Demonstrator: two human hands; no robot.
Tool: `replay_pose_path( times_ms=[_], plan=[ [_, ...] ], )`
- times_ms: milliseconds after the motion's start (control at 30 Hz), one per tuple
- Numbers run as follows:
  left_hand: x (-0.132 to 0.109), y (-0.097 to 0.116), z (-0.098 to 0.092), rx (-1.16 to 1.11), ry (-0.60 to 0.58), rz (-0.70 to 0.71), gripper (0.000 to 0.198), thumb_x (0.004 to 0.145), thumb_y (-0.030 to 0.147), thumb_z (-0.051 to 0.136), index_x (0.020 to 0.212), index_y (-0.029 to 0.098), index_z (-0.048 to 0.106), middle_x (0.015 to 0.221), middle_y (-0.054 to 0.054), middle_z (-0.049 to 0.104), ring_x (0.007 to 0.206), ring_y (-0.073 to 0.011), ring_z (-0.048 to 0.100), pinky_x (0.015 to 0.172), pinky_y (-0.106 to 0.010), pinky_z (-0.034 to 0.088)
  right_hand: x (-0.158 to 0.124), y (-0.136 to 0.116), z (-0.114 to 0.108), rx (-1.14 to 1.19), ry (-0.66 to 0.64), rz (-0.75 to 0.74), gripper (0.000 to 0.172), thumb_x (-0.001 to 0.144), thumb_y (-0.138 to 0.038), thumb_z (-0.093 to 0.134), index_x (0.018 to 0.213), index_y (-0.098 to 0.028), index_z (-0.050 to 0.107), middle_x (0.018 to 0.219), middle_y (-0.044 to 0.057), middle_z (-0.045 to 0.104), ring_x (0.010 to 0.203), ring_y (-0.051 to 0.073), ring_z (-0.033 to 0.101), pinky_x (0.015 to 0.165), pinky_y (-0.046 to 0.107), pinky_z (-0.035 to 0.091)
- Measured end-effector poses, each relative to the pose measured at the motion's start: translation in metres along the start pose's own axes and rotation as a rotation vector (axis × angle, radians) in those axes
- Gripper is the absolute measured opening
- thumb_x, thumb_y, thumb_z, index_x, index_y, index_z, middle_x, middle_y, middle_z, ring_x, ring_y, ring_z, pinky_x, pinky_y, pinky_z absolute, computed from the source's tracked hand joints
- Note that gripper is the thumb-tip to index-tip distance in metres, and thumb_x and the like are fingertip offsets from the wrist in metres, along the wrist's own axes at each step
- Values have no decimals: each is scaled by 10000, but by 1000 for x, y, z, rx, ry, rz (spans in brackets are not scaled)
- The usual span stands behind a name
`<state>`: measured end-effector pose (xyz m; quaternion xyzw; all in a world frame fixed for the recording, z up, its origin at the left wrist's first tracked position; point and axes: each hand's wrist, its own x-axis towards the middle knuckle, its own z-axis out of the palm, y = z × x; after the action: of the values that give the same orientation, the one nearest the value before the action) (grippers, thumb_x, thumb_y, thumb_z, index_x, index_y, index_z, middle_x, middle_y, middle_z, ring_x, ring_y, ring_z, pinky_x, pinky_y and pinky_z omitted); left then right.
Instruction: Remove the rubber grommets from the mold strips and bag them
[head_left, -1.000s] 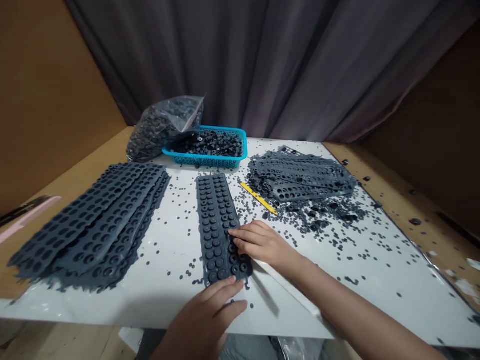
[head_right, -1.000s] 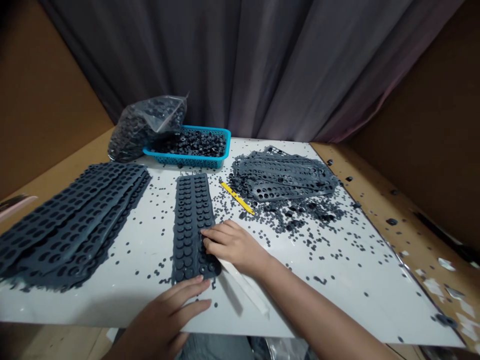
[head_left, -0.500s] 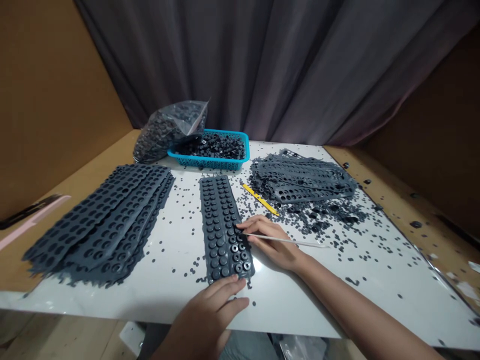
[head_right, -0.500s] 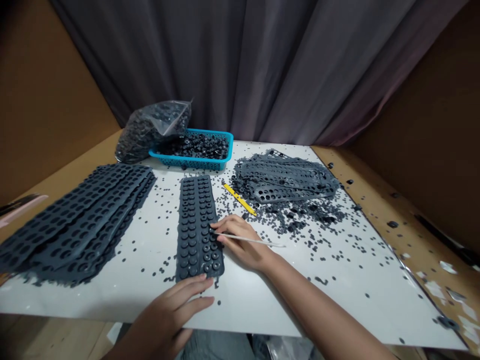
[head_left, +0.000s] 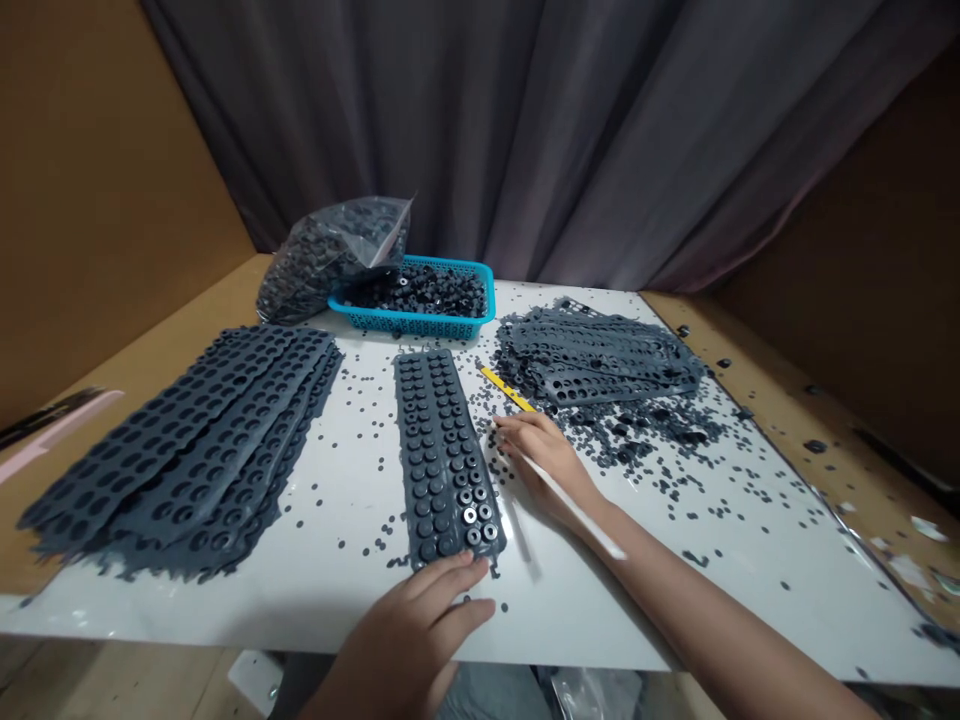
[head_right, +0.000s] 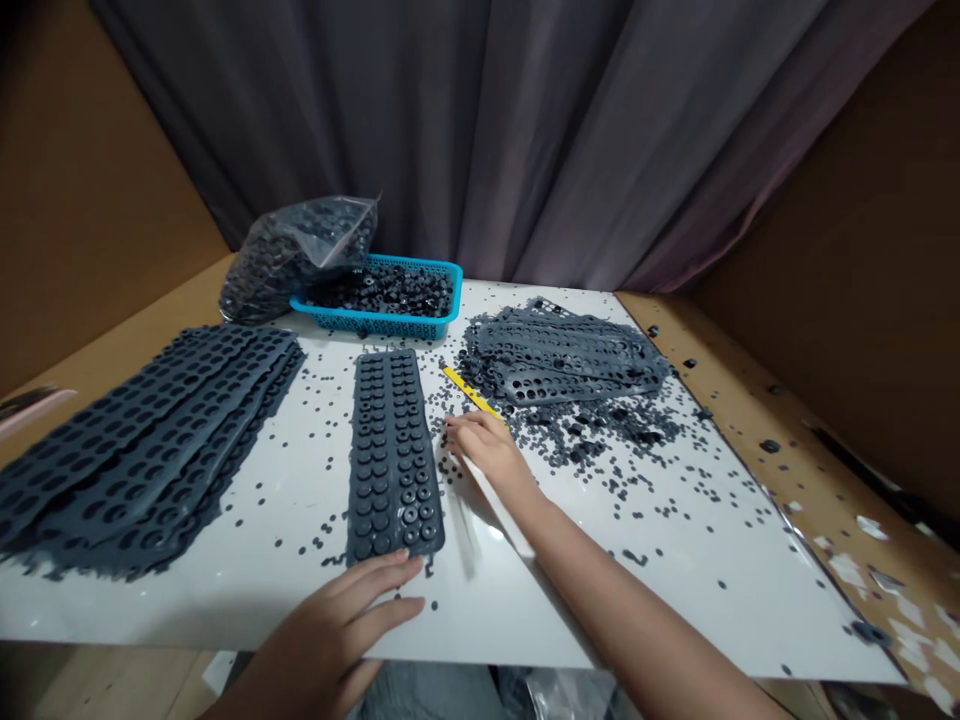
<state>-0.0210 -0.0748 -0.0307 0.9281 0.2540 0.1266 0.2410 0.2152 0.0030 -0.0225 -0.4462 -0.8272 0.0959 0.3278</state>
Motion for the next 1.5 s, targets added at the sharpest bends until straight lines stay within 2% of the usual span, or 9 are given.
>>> replay_pose_path(
  times_ms=[167, 267, 600, 700, 833, 1000, 1267, 1367, 1500],
  plan=[
    [-2, -1, 2, -13, 1, -13, 698, 518, -24, 439, 1175, 202, 511, 1349, -75, 494, 1236, -234, 443, 976, -383, 448, 0, -14, 0, 320, -98, 3, 130, 898, -255, 494, 998, -219, 568, 1160, 83, 629, 1122, 215, 510, 904, 423, 465],
    [-4, -1, 4, -41, -14, -38, 706, 526, -23, 445, 1190, 211, 502, 1371, -61, 470, 1256, -225, 417, 997, -379, 427, 0, -15, 2, 325, -138, -8, 137, 899, -273, 497, 991, -217, 581, 1152, 73, 641, 1125, 210, 506, 931, 437, 436],
    [3, 3, -3, -24, -80, -42, 707, 469, -13, 422, 1137, 176, 557, 1326, -91, 516, 1222, -240, 458, 985, -379, 438, 11, 7, 14, -143, -59, -348, 119, 893, -249, 522, 972, -199, 595, 1117, 50, 670, 995, 198, 588, 769, 347, 441],
    [3, 1, -3, -33, -81, -37, 706, 459, 1, 417, 1129, 177, 557, 1339, -85, 506, 1231, -234, 448, 987, -372, 434, 18, 10, 12, -144, -10, -262, 121, 904, -235, 492, 967, -193, 586, 1121, 76, 662, 974, 200, 595, 781, 355, 451],
    [3, -2, -2, -29, -64, 0, 704, 460, 21, 419, 1135, 174, 544, 1339, -91, 504, 1229, -243, 448, 972, -380, 443, 19, 1, 5, 151, -69, -81, 133, 909, -261, 475, 985, -205, 568, 1087, 81, 668, 1015, 187, 579, 860, 359, 459],
    [4, -1, -4, -31, -9, 23, 655, 497, 13, 420, 1119, 171, 547, 1316, -94, 526, 1214, -234, 464, 967, -366, 447, 17, -8, 7, 203, -157, -88, 170, 909, -310, 468, 996, -215, 579, 1099, 80, 666, 1059, 205, 559, 904, 407, 437],
    [5, 0, -6, 35, -22, 43, 633, 501, 1, 415, 1098, 156, 558, 1282, -98, 554, 1196, -226, 480, 957, -352, 457, 30, 7, 11, -88, -124, -243, 139, 909, -240, 474, 931, -202, 607, 1092, 63, 673, 959, 215, 579, 794, 378, 464],
    [5, -1, -5, 41, 8, 59, 624, 508, 0, 416, 1095, 153, 561, 1272, -101, 561, 1185, -227, 489, 952, -346, 461, 34, 13, 6, -106, -67, -197, 165, 917, -242, 449, 940, -199, 606, 1095, 84, 664, 969, 225, 578, 798, 387, 471],
    [4, -3, -3, 29, 55, 75, 598, 535, 11, 430, 1099, 160, 559, 1263, -97, 568, 1173, -225, 497, 952, -332, 460, 30, 9, -4, 132, -50, -75, 146, 914, -265, 449, 958, -204, 575, 1080, 100, 657, 991, 217, 579, 832, 397, 476]
  ],
)
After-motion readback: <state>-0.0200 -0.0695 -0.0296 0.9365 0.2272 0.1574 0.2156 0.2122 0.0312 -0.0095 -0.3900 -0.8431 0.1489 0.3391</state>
